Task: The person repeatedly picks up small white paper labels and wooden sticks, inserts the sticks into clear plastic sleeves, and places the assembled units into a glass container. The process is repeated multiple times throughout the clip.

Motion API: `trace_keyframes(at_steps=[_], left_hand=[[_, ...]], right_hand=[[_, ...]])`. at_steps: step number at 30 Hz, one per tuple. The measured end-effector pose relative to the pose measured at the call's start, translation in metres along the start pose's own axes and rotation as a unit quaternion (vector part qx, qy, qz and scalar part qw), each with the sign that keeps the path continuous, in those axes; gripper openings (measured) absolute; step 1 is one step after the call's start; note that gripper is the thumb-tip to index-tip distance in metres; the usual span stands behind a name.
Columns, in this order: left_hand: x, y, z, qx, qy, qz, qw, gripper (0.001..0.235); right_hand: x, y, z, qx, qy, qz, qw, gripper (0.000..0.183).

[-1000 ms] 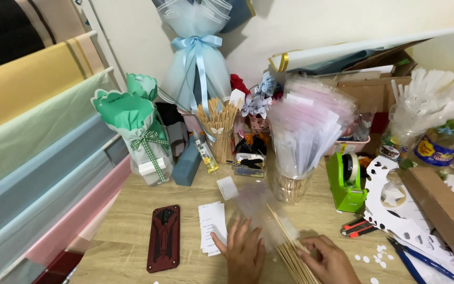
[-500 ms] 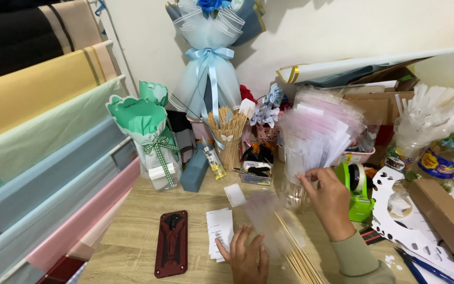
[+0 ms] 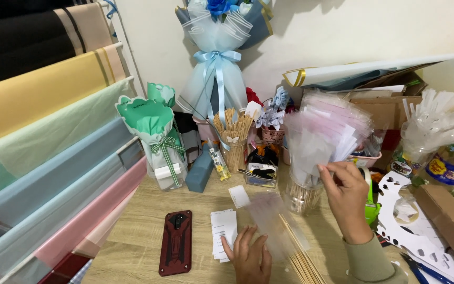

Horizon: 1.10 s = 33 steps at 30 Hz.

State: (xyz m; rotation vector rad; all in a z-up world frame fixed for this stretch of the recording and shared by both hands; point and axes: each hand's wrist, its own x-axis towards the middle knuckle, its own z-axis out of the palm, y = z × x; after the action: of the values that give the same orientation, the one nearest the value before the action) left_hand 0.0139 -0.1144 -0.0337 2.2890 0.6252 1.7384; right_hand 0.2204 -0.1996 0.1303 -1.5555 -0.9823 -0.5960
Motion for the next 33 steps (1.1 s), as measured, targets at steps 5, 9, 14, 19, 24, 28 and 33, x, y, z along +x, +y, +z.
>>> trace_keyframes(at_steps=[5, 9, 14, 19, 24, 28, 33], left_hand=[[-0.008, -0.001, 0.005, -0.076, 0.007, 0.009, 0.997, 0.02], [0.013, 0.06, -0.019, -0.314, 0.018, -0.146, 0.938, 0.044], [0.026, 0.104, -0.008, -0.594, -0.084, -0.265, 0.755, 0.061], [0.036, 0.108, -0.008, -0.483, -0.074, -0.626, 0.608, 0.042], [0.015, 0.101, 0.008, -0.544, -0.059, -0.618, 0.564, 0.035], [0.017, 0.099, -0.003, -0.586, -0.115, -0.557, 0.577, 0.046], [0.049, 0.078, -0.044, -0.492, -0.056, -0.476, 0.727, 0.044]], right_hand=[[0.002, -0.048, -0.034, 0.082, 0.059, -0.026, 0.995, 0.004], [-0.03, -0.067, -0.058, 0.071, 0.03, -0.153, 0.985, 0.013], [-0.092, -0.044, -0.054, -0.072, -0.143, -0.249, 0.955, 0.021], [-0.131, -0.003, -0.073, -0.067, -0.23, -0.194, 0.951, 0.045], [-0.15, 0.058, -0.106, -0.101, -0.236, -0.073, 0.964, 0.049], [-0.162, 0.053, -0.124, -0.046, -0.268, 0.116, 0.955, 0.023], [-0.17, 0.076, -0.143, -0.075, -0.232, 0.137, 0.96, 0.021]])
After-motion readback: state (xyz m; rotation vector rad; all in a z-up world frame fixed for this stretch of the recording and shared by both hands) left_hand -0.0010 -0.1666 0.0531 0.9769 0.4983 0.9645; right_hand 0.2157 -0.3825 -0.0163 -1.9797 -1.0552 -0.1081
